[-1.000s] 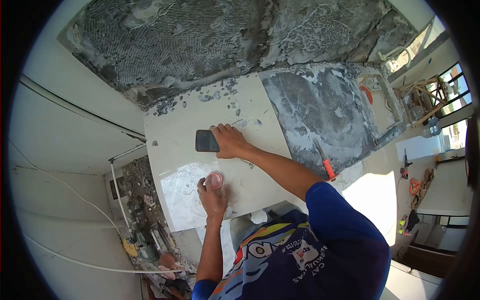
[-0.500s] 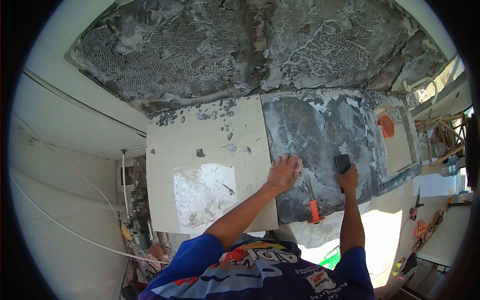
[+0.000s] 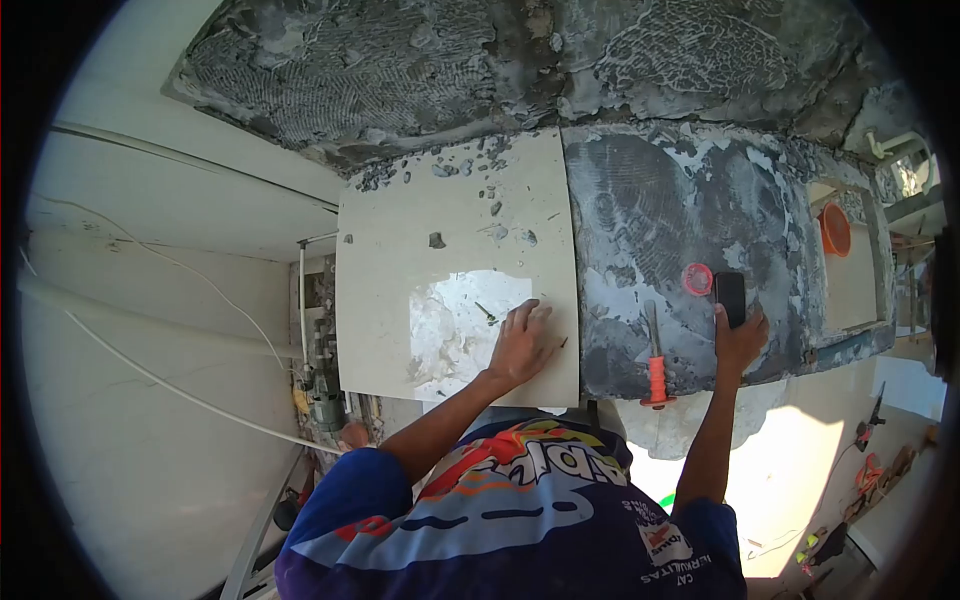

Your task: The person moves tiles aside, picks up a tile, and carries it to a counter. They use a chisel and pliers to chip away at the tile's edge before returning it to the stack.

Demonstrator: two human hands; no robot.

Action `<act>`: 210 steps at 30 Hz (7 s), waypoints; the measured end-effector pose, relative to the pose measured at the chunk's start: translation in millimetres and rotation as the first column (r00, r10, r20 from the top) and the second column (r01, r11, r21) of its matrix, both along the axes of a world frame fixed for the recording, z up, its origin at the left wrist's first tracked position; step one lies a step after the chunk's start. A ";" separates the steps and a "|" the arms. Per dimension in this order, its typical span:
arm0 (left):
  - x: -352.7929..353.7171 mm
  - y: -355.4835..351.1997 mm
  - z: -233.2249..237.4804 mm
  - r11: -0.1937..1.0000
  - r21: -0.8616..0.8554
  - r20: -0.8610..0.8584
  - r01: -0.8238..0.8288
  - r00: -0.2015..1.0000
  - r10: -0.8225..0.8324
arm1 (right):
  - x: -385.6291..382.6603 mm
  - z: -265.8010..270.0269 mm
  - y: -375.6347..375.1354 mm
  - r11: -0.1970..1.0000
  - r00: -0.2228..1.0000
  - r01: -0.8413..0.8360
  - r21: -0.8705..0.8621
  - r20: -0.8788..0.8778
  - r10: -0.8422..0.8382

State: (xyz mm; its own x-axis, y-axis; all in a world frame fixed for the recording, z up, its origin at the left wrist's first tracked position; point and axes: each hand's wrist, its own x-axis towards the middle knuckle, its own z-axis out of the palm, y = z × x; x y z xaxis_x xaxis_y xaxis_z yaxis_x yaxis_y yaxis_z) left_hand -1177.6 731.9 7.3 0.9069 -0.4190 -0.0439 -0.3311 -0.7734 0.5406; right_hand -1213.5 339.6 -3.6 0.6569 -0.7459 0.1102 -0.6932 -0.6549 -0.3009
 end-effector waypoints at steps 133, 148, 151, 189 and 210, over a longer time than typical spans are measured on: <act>129.0 69.1 -46.6 0.960 0.078 0.058 -0.270 0.962 0.266 | 327.6 0.2 125.4 0.604 0.574 -0.796 -0.037 -0.364 0.734; 283.4 -169.5 -21.3 0.959 0.058 0.180 0.278 0.942 -0.284 | 189.4 98.1 -58.2 0.683 0.645 -0.650 -0.335 0.233 0.728; 294.9 -198.7 -30.2 0.949 0.082 0.264 0.305 0.911 -0.316 | 76.7 60.8 -216.6 0.849 0.896 -0.445 -0.285 -0.130 0.425; 323.9 -254.6 -54.0 0.944 0.312 0.082 0.107 0.987 -0.139 | -124.7 -34.7 -490.2 0.737 0.670 -0.670 -0.095 -0.506 0.543; 339.6 -248.9 -30.0 0.945 0.319 0.044 0.073 0.995 -0.091 | 37.0 136.8 -175.1 0.378 0.850 -0.297 0.877 0.423 -0.314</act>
State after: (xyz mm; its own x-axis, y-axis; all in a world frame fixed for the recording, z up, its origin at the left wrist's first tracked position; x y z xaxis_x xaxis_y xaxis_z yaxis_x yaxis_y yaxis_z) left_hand -838.0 483.0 -22.7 0.8750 -0.4649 -0.1352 -0.4237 -0.8704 0.2509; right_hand -1176.5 164.5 133.2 0.7319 -0.5838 -0.3513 -0.2642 0.2321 -0.9361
